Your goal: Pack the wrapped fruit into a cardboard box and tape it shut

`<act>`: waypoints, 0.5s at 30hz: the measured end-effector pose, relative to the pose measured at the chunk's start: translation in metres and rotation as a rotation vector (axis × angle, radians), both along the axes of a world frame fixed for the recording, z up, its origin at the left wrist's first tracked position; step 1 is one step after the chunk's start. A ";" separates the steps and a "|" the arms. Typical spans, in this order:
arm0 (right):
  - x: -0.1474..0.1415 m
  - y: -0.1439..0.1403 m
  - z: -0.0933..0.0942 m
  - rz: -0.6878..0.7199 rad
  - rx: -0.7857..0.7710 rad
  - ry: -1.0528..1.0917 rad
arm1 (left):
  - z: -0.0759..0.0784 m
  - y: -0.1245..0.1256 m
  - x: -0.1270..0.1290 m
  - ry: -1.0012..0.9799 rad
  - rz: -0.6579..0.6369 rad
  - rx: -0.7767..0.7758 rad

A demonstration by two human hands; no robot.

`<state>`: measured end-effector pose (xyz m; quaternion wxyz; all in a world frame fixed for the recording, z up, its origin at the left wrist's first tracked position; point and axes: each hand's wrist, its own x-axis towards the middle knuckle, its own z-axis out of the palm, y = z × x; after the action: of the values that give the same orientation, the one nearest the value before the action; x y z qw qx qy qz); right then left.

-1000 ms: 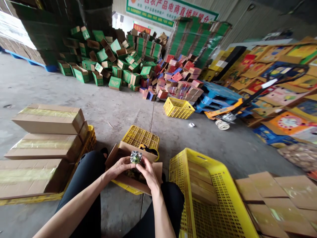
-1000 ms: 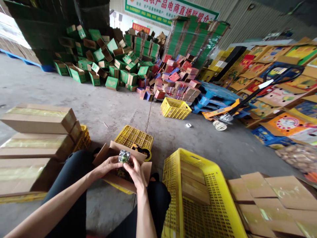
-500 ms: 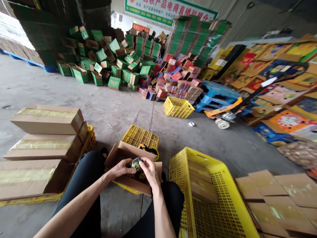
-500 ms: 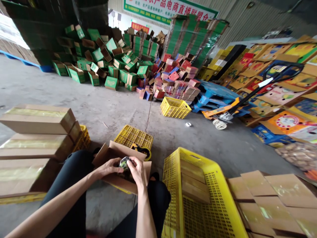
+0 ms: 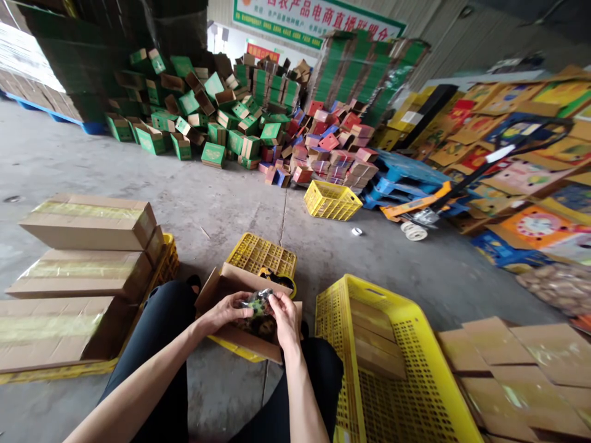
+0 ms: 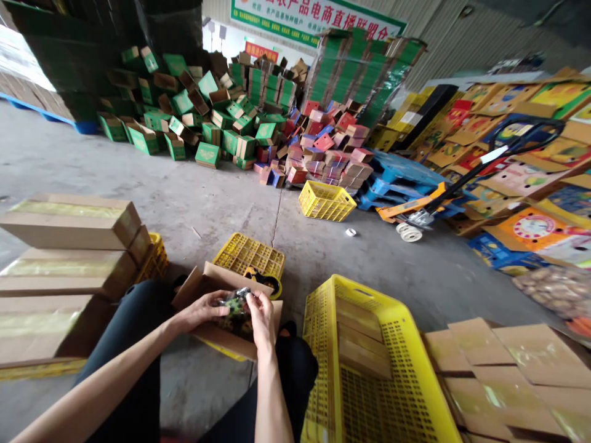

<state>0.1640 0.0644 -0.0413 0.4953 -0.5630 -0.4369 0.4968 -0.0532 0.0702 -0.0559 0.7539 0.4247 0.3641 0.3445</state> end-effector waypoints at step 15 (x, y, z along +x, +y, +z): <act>-0.001 0.001 0.002 -0.006 -0.026 0.027 | -0.017 0.005 0.001 -0.058 -0.029 -0.205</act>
<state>0.1628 0.0650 -0.0395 0.4951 -0.5639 -0.4220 0.5086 -0.0517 0.0750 -0.0733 0.8086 0.3403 0.3691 0.3067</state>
